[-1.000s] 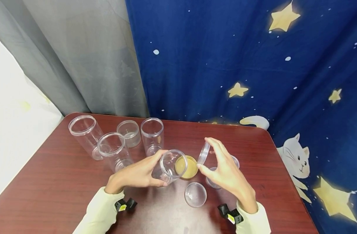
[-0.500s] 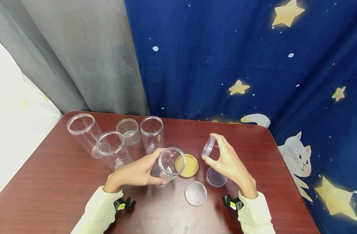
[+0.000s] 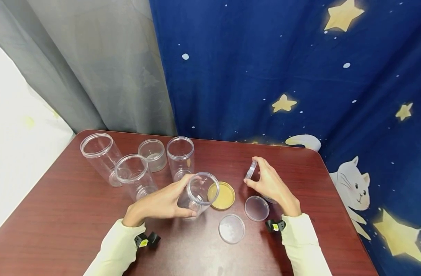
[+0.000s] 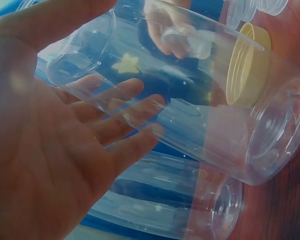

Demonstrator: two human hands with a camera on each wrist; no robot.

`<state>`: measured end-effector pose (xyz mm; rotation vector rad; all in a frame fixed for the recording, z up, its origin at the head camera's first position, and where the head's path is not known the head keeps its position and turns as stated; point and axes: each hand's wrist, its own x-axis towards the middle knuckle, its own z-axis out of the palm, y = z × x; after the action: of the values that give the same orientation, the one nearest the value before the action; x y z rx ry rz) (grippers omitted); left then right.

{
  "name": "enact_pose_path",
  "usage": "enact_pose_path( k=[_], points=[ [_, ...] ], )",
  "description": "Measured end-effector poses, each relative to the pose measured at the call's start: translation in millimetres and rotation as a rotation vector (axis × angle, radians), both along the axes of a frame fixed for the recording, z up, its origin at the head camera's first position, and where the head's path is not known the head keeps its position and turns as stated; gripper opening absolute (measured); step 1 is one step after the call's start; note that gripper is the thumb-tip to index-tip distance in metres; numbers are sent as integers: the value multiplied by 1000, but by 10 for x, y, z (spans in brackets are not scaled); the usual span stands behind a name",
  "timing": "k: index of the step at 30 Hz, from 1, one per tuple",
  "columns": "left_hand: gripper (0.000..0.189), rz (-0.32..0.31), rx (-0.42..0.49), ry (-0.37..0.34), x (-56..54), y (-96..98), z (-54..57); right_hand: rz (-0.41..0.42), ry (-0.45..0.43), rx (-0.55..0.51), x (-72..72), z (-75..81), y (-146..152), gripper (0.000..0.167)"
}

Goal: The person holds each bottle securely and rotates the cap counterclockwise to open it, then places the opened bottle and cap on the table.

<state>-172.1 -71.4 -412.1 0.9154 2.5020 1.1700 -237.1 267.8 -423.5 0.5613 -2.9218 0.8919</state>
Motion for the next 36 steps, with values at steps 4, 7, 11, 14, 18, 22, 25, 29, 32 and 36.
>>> enact_pose_path(
  k=[4, 7, 11, 14, 18, 22, 25, 29, 32, 36],
  points=[
    [92, 6, -1, -2, -8, -14, -14, -4, -20, 9, -66, -84, 39, 72],
    [91, 9, -1, -11, -12, -26, -25, -7, -28, 15, -107, -143, 58, 70],
    [89, 18, -5, -20, -18, -44, -34, -4, -38, 18, -157, -209, 75, 69],
    [90, 23, -11, -28, -20, -63, -38, -7, -56, 12, -186, -251, 92, 68],
    [90, 26, -11, -41, -19, -91, -38, -19, -87, -9, -209, -283, 116, 68],
    [89, 22, 2, -48, -23, -108, -53, -30, -112, -43, -211, -292, 134, 69],
    [87, 20, 10, -48, -21, -119, -66, -27, -121, -76, -207, -294, 149, 68],
    [84, 22, 18, -43, -18, -133, -76, -38, -137, -80, -201, -290, 170, 70],
    [83, 27, 21, -37, -18, -147, -93, -54, -145, -45, -198, -278, 191, 73],
    [85, 43, 14, -31, -14, -169, -121, -66, -144, 20, -197, -260, 213, 76]
  ],
)
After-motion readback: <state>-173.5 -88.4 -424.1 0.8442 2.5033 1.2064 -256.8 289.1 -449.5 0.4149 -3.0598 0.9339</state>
